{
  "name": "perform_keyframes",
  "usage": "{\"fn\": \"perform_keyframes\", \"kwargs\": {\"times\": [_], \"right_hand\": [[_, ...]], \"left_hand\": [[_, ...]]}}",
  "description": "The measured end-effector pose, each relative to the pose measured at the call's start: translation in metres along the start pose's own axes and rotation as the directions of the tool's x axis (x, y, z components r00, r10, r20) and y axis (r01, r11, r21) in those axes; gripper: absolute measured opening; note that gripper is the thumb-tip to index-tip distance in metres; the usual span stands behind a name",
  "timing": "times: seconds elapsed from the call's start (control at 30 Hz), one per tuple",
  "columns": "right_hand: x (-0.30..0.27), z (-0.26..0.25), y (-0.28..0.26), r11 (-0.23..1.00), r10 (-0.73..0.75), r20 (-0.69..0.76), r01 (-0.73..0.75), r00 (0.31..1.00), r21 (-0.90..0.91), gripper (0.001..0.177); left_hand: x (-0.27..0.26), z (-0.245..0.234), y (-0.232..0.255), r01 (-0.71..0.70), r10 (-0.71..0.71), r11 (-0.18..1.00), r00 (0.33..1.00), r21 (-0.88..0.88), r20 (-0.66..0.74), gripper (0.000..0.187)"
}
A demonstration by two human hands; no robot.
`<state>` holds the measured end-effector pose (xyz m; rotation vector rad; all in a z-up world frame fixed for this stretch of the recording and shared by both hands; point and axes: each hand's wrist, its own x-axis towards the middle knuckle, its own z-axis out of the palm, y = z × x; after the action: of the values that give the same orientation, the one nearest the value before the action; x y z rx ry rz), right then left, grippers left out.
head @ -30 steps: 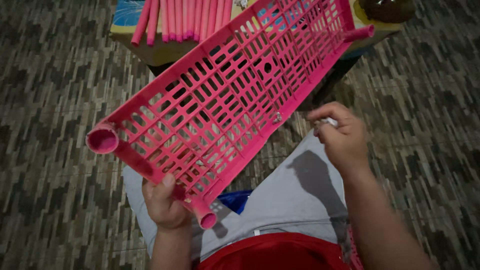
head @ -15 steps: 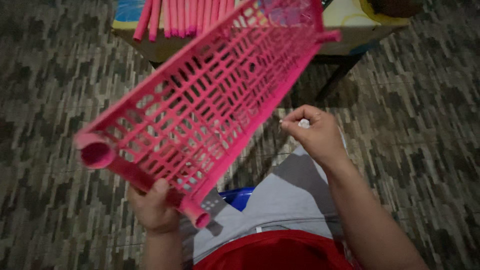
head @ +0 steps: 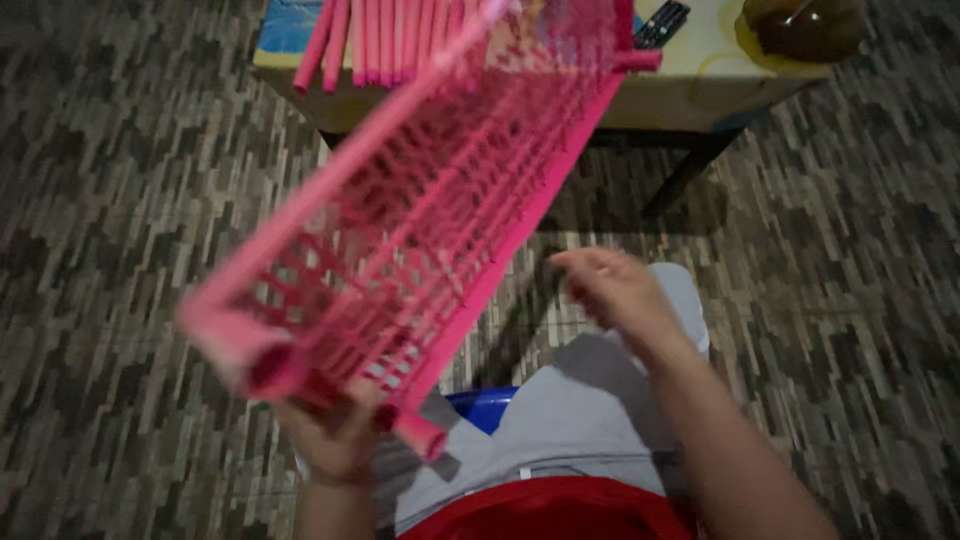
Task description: The person wipes a pink plastic grid tray with a white cloth, then inserts pink cylindrical rods into the tray's corner holes. The person continues to wipe the tray and insert rods into the remaining holes.
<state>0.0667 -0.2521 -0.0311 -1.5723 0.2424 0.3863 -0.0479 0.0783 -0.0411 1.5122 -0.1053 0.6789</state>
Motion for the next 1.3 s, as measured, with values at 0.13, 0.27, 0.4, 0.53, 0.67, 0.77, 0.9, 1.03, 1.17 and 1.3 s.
{"fn": "perform_keyframes", "kwargs": {"times": [0.13,0.27,0.4,0.53,0.67,0.77,0.9,1.03,1.17,1.3], "right_hand": [[0.021,0.017,0.023,0.897,-0.031,0.223,-0.072,0.974,0.437,0.030],[0.044,0.008,0.043,0.717,-0.087,0.244,-0.109,0.966,0.688,0.017],[0.049,-0.008,0.040,0.577,-0.149,0.158,-0.044,0.976,0.815,0.008],[0.032,-0.021,0.018,0.463,-0.665,0.306,0.054,0.681,0.885,0.024],[0.027,-0.024,-0.002,0.470,-0.744,0.244,0.230,0.622,0.852,0.064],[0.040,-0.028,-0.012,0.422,-0.804,0.337,0.072,0.491,0.904,0.057],[0.044,-0.034,-0.005,0.462,-0.803,0.381,0.075,0.458,0.884,0.054],[0.039,-0.033,0.001,0.396,-0.854,0.258,0.244,0.451,0.886,0.052],[0.045,-0.034,-0.009,0.418,-0.869,0.332,0.185,0.368,0.889,0.052],[0.039,-0.044,-0.001,0.430,-0.843,0.314,0.199,0.436,0.881,0.046]], "left_hand": [[-0.006,0.014,0.002,0.071,-0.190,0.943,0.917,0.325,0.350,0.033],[0.019,0.044,0.030,-0.072,0.177,0.976,0.811,-0.206,0.558,0.055],[0.044,0.063,0.048,-0.330,0.255,0.944,0.740,0.006,0.622,0.062],[0.039,0.050,0.036,-0.117,-0.015,0.981,0.746,0.154,0.666,0.074],[0.016,0.049,0.004,0.568,-0.470,0.809,0.779,-0.149,0.416,0.062],[-0.004,0.060,-0.006,0.813,-0.696,0.189,0.507,-0.551,0.509,0.067],[-0.024,0.075,0.005,0.769,-0.494,-0.277,0.400,-0.576,0.772,0.079],[-0.014,0.080,0.016,0.800,-0.314,-0.165,0.512,-0.577,0.800,0.067],[-0.007,0.092,0.026,0.783,-0.388,-0.299,0.422,-0.545,0.819,0.067],[-0.013,0.104,0.034,0.768,-0.388,-0.292,0.449,-0.570,0.804,0.069]]}}
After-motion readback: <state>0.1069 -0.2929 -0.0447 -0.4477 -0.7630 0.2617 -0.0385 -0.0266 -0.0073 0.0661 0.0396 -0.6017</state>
